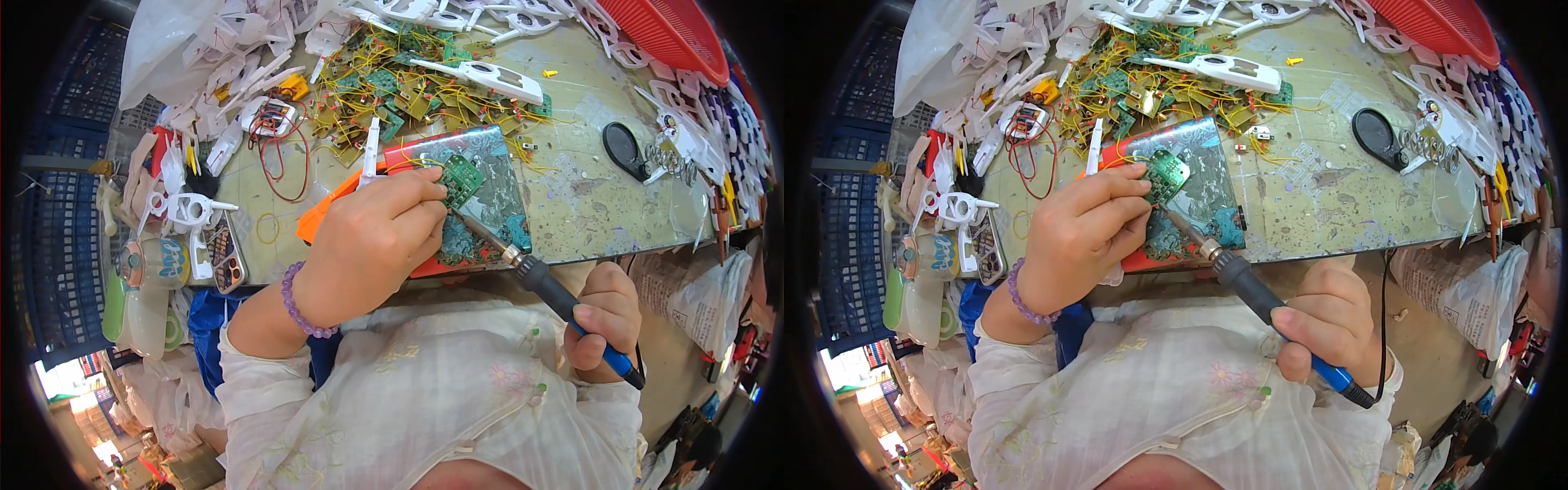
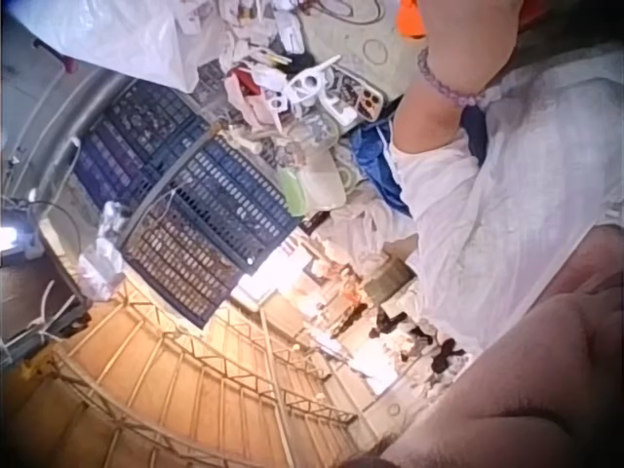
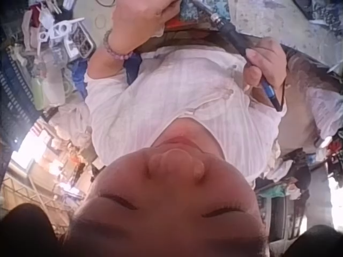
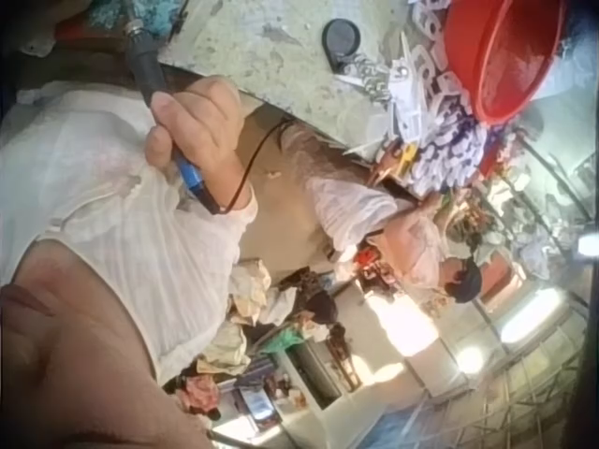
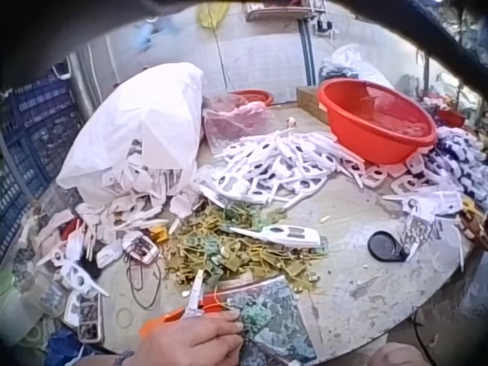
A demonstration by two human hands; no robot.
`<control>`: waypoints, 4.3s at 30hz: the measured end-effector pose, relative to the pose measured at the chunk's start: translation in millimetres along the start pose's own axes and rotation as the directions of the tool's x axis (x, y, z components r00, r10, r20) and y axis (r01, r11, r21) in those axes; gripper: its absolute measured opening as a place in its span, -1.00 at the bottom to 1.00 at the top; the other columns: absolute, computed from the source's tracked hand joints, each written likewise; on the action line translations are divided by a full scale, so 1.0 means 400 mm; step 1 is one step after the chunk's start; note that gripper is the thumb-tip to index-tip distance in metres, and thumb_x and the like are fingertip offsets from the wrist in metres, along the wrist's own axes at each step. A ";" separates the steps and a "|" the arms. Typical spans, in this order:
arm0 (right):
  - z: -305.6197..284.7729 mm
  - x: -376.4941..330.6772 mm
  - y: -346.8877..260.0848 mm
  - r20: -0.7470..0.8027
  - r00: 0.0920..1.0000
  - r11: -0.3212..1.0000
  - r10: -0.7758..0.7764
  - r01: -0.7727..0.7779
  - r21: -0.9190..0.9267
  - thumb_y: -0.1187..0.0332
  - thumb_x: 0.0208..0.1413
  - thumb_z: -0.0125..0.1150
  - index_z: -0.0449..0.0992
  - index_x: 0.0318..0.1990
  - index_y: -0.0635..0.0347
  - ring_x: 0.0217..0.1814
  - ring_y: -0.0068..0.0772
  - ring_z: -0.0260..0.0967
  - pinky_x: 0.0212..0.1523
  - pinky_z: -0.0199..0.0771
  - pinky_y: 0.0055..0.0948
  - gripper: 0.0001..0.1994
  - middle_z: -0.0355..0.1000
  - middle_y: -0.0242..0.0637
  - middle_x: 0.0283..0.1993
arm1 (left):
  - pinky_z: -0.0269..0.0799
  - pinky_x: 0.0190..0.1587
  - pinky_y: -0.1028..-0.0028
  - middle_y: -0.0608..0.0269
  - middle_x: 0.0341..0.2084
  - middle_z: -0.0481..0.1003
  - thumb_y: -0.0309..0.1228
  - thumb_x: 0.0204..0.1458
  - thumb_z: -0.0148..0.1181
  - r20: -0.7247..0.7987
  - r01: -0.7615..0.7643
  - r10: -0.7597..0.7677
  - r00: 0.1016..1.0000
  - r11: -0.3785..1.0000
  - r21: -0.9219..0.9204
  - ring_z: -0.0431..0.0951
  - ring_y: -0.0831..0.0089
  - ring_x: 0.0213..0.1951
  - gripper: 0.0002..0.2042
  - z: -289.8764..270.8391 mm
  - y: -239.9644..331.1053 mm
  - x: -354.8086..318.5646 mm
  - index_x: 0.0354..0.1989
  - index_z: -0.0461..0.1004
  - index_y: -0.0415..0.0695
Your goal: Soldering components onto circuit boards and assembling electronic toy parts at a workbench.
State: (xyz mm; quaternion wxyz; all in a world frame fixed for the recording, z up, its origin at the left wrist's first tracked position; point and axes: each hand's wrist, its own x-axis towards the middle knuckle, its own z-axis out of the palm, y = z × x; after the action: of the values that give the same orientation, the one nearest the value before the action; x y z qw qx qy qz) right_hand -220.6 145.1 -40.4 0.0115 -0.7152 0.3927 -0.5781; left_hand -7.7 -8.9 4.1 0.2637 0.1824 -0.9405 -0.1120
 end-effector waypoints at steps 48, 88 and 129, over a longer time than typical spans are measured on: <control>-0.383 0.019 0.241 -0.642 0.657 0.717 0.395 -0.658 -0.231 0.22 0.20 0.09 0.42 -0.44 0.20 -0.58 -0.75 0.07 -0.55 0.03 -0.66 -0.74 0.18 -0.53 -0.65 | 0.52 -0.20 0.35 0.18 -0.36 0.51 -0.61 -0.25 0.27 -0.034 0.033 -0.036 0.999 0.997 -0.074 0.57 0.21 -0.17 -0.87 -0.004 0.016 0.007 -0.46 0.50 -0.20; 0.126 0.280 0.060 0.653 0.414 0.095 0.635 -0.880 0.466 0.49 0.04 0.27 0.45 -0.02 0.33 -0.31 -0.65 0.41 -0.27 0.47 -0.62 -0.67 0.50 -0.33 -0.24 | 0.19 0.24 0.36 0.17 0.00 0.35 -0.68 -0.08 0.15 0.204 0.273 -0.215 0.955 0.369 -0.889 0.33 0.42 0.13 -0.58 -0.089 -0.074 -0.098 0.01 0.30 -0.24; 0.020 0.479 0.511 -0.376 0.923 0.744 -0.080 -0.196 -0.639 0.38 0.08 0.13 0.53 -0.35 0.20 -0.32 -0.08 0.41 -0.32 0.38 -0.23 -0.89 0.45 -0.12 -0.39 | 0.40 -0.25 0.60 0.21 -0.37 0.58 -0.54 -0.07 0.31 -0.045 0.383 -0.677 0.735 0.469 -0.796 0.53 0.57 -0.31 -0.84 -0.075 -0.108 -0.100 -0.27 0.60 -0.27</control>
State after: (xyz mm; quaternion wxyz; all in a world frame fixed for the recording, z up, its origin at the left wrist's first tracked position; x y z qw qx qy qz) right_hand -321.6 -109.8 17.6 -0.3020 -0.5330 0.5898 -0.5260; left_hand 52.6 -35.6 -2.4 0.4296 0.3634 -0.6372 -0.5267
